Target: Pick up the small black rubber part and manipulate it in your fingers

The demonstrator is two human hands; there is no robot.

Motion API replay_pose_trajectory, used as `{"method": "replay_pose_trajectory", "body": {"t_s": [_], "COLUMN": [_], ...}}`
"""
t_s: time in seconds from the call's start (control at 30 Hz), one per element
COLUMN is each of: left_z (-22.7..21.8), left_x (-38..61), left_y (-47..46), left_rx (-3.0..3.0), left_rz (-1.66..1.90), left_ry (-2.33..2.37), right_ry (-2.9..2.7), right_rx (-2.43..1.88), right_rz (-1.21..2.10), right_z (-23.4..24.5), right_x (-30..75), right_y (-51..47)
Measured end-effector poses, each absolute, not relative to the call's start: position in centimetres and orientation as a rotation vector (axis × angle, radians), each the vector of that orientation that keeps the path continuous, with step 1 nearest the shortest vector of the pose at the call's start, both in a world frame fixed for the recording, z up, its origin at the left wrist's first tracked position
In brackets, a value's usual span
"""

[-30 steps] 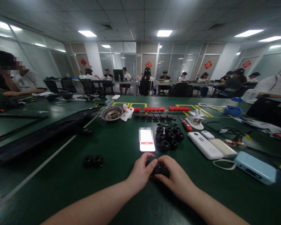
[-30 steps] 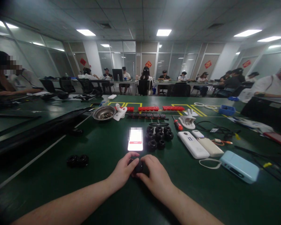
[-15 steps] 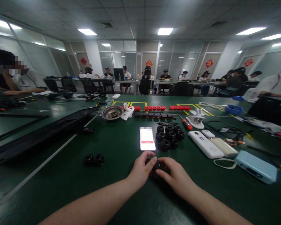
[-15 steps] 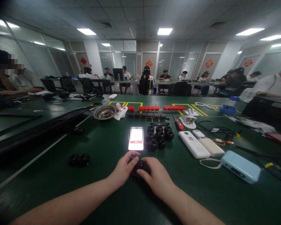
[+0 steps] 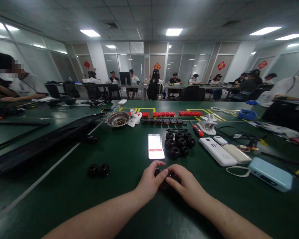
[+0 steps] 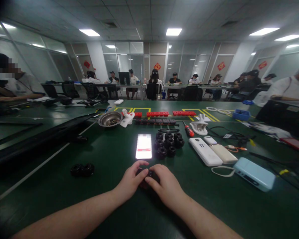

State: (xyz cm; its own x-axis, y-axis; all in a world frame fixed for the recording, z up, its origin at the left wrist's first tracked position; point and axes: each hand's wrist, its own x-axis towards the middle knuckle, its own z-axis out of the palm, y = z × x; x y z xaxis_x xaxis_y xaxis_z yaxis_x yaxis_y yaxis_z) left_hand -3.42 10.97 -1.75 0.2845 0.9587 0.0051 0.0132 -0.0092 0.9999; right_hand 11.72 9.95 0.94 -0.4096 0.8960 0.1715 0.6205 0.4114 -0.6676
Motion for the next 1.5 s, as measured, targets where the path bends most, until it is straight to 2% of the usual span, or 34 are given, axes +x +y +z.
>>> {"method": "replay_pose_trajectory", "body": {"t_s": [0.7, 1.3, 1.5], "left_z": [-1.6, -0.8, -1.7], "left_x": [-3.6, -3.6, -3.4], "left_y": [11.0, 10.5, 11.0], "left_rx": [1.488, 1.333, 1.318], "left_rz": [1.026, 1.066, 1.047], "left_ry": [1.057, 0.976, 0.997], "right_ry": [-2.152, -2.146, -2.176], "right_rx": [-1.27, -1.311, -1.34], "right_rz": [0.691, 0.7, 0.668], "right_z": [0.3, 0.8, 0.7], "right_x": [11.8, 11.9, 11.9], "right_y": [10.0, 9.8, 10.2]}}
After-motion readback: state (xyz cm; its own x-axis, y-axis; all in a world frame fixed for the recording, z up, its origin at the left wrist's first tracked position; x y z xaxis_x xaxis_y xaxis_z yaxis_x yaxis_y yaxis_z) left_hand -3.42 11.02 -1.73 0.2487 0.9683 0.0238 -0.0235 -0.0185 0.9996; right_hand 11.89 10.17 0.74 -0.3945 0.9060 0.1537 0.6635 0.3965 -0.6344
